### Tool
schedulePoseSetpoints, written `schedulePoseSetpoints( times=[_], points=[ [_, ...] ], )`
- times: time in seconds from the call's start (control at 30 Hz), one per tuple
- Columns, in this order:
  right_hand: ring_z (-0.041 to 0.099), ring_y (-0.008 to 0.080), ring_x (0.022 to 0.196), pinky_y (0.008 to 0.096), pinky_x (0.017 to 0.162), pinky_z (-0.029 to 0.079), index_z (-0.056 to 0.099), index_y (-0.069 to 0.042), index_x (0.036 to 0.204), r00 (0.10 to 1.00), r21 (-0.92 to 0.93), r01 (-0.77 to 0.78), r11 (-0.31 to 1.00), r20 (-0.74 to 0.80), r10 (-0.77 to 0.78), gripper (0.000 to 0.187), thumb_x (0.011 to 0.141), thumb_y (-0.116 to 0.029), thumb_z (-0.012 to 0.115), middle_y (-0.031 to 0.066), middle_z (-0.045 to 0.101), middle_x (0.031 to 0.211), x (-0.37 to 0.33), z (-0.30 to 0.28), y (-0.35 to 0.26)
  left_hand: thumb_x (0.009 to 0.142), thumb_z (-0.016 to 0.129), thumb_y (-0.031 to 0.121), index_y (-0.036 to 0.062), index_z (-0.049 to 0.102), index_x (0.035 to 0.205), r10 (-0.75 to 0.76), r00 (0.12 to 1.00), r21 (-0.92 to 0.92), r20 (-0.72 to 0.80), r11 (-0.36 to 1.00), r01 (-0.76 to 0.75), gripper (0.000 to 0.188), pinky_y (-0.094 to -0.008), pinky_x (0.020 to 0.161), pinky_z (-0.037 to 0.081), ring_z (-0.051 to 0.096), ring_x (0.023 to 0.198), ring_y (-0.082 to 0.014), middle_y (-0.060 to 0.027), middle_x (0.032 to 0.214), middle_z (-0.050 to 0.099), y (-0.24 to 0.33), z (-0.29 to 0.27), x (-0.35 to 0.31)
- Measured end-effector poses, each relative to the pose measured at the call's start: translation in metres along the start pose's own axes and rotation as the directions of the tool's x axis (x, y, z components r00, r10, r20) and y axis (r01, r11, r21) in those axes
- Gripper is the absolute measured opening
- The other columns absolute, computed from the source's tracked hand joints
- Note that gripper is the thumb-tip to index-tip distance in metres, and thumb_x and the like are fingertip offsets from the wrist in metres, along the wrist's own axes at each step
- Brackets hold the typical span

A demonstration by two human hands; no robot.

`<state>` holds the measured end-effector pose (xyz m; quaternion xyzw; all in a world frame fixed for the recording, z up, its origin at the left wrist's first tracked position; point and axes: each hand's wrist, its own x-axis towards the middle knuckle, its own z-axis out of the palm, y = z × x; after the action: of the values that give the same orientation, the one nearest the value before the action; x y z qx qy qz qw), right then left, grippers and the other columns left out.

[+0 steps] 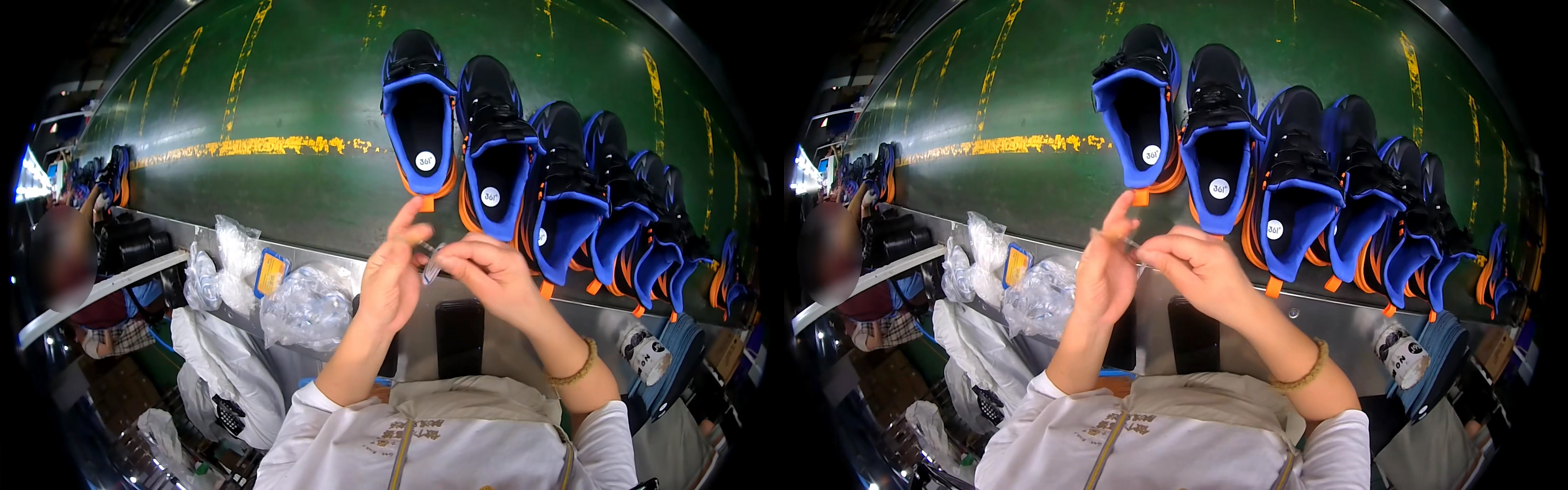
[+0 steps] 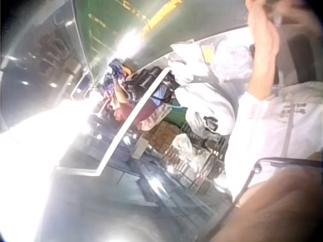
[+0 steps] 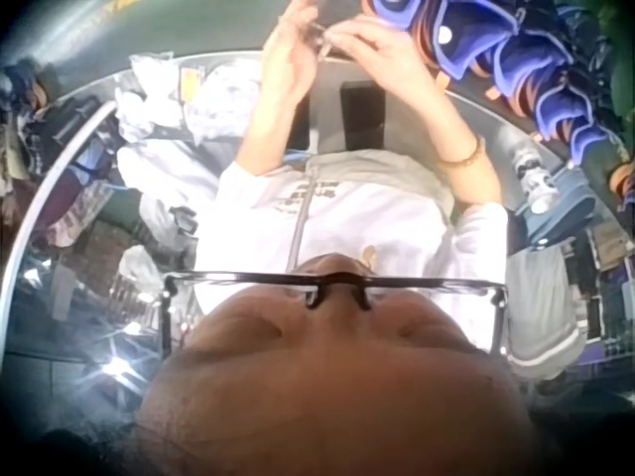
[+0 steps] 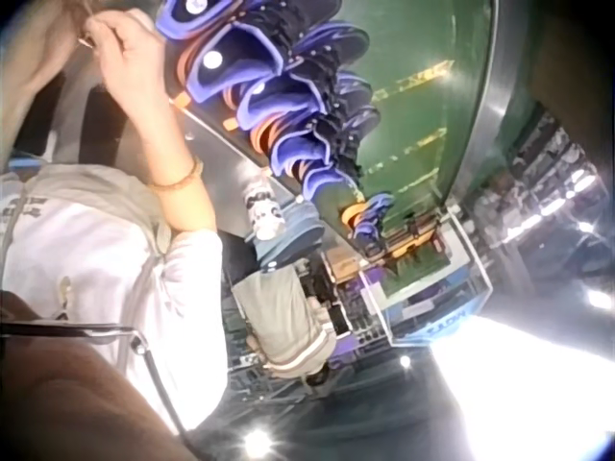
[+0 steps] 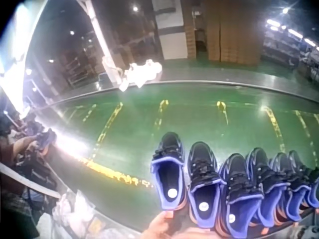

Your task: The person places small round stickers on the heels of several shoes, inserts blue insoles into the shoes, and kemudian takes labels from a packet and attaches them to black insoles.

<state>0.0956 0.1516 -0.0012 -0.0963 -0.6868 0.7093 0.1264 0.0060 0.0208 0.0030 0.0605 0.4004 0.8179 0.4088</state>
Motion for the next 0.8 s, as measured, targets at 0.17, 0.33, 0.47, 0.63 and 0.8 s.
schedulePoseSetpoints(
  times=[0.17,0.33,0.47,0.63,0.8],
  points=[
    [0.059,0.0261,0.057,0.0361,0.051,0.048,0.056,-0.003,0.084,0.981,-0.781,0.188,0.596,0.125,-0.146,0.012,0.072,-0.002,0.055,0.0095,0.052,0.076,0.029,-0.022,-0.022,0.087,0.057,0.017,0.0032,0.045,0.121,0.197,0.919,0.433,-0.341,0.901,-0.033,0.038,-0.0242,0.078,0.04,0.047,0.103,-0.0112,-0.0068,0.119,0.049,-0.006,-0.003,0.019],
    [0.058,0.0261,0.057,0.035,0.051,0.049,0.056,-0.003,0.083,0.967,-0.85,0.247,0.465,0.246,-0.064,0.014,0.069,-0.003,0.055,0.0087,0.053,0.078,0.043,-0.026,-0.005,0.087,0.059,0.017,-0.0001,0.049,0.111,0.13,0.915,0.292,-0.383,0.956,-0.013,0.031,-0.0229,0.07,0.043,0.06,0.084,-0.0137,-0.0091,0.094,0.063,-0.012,0.0,0.033],
    [0.058,0.0256,0.057,0.035,0.052,0.049,0.057,-0.004,0.085,0.961,-0.827,0.275,0.489,0.257,-0.106,0.016,0.069,-0.004,0.055,0.0082,0.054,0.079,0.047,-0.026,-0.002,0.087,0.058,0.016,0.0007,0.052,0.107,0.124,0.904,0.283,-0.409,0.959,-0.004,0.026,-0.0254,0.07,0.046,0.062,0.085,-0.0187,-0.0105,0.095,0.062,-0.01,-0.005,0.033],
    [0.058,0.0261,0.057,0.0348,0.052,0.048,0.057,-0.005,0.086,0.95,-0.801,0.31,0.512,0.278,-0.141,0.017,0.069,-0.004,0.055,0.0074,0.054,0.082,0.054,-0.025,0.003,0.086,0.059,0.015,-0.0024,0.054,0.106,0.116,0.9,0.254,-0.419,0.967,-0.006,0.026,-0.0222,0.071,0.043,0.06,0.085,-0.0139,-0.0101,0.095,0.063,-0.009,-0.005,0.033],
    [0.058,0.0259,0.059,0.0341,0.052,0.048,0.057,-0.005,0.087,0.928,-0.781,0.371,0.502,0.334,-0.165,0.019,0.069,-0.003,0.056,0.007,0.055,0.084,0.059,-0.023,-0.005,0.086,0.06,0.015,-0.0032,0.057,0.105,0.118,0.893,0.246,-0.435,0.969,-0.008,0.026,-0.0226,0.072,0.043,0.059,0.086,-0.0132,-0.0097,0.095,0.063,-0.008,-0.01,0.032]
  ],
)
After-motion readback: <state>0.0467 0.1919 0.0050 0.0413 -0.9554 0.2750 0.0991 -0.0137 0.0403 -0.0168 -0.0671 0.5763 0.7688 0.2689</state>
